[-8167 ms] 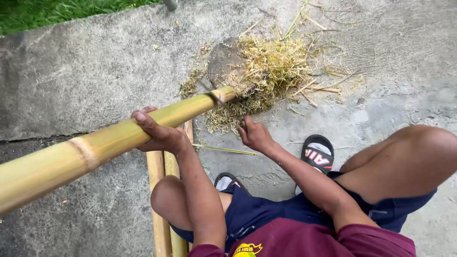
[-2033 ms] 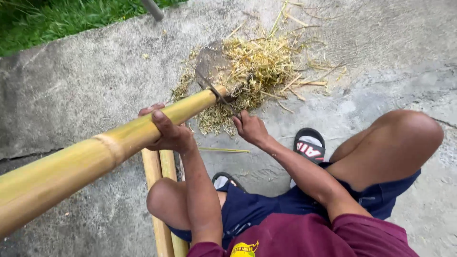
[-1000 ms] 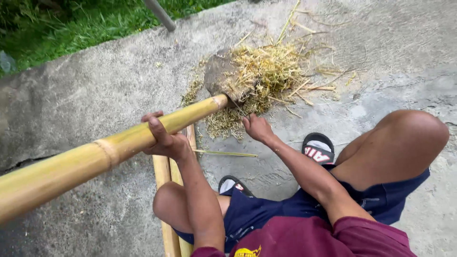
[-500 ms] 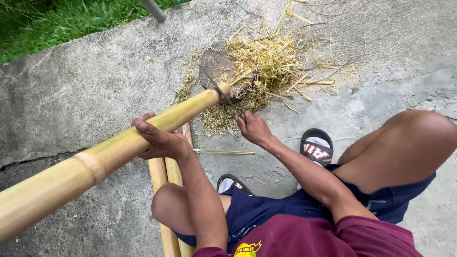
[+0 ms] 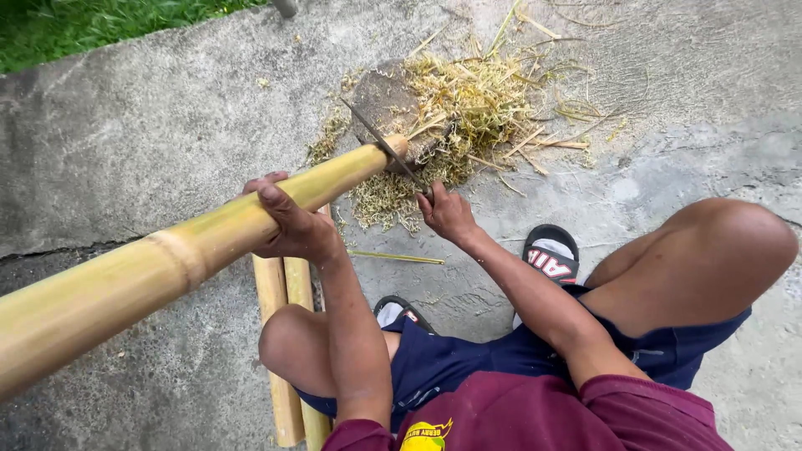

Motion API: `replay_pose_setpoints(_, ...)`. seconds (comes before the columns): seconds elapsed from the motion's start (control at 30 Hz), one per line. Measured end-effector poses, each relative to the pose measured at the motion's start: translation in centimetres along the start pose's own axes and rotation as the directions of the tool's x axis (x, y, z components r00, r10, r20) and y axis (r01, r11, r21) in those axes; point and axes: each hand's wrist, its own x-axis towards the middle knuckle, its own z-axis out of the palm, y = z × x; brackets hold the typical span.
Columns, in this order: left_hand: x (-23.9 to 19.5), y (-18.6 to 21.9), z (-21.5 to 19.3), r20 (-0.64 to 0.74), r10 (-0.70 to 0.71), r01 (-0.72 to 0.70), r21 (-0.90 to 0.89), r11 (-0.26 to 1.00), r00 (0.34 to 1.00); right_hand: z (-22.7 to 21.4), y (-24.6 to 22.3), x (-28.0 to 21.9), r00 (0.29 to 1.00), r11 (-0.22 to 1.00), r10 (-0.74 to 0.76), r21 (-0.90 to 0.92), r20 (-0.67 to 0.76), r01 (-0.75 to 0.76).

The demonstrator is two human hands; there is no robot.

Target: Processing bamboo stalks by scraping the outer layer and cutting them into segments using a machete.

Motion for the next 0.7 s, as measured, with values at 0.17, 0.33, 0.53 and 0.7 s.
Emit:
replay_pose_setpoints(0.17, -0.2, 2.0, 1.3, 0.016, 0.054, -0.052, -0.065, 0.997, 0.998, -0.8, -1.2, -0.9, 0.999, 0.999, -0.041, 0.02, -0.035, 0.041)
replay_pose_setpoints(0.33, -1.3, 1.1, 0.9, 0.064, 0.183, -0.186, 0.038, 0.982, 0.981, -0.6, 0.5, -1.2, 0.998, 0.998, 0.038, 0.055, 0.04, -0.04)
replay_pose_setpoints(0.53, -0.6, -0.3, -1.8, 0.016, 0.006, -0.008, 0.103, 0.995, 1.0, 1.8, 1.0, -2.8, 0.977, 0.979, 0.159, 0.106, 0.14, -0.175)
replay_pose_setpoints(0.7, -0.7, -0.5, -1.7, -0.016, 0.04, -0.039, 0.056, 0.998, 0.999, -0.5, -2.2, -2.9, 0.999, 0.992, 0.023, 0.127, 0.026, -0.026)
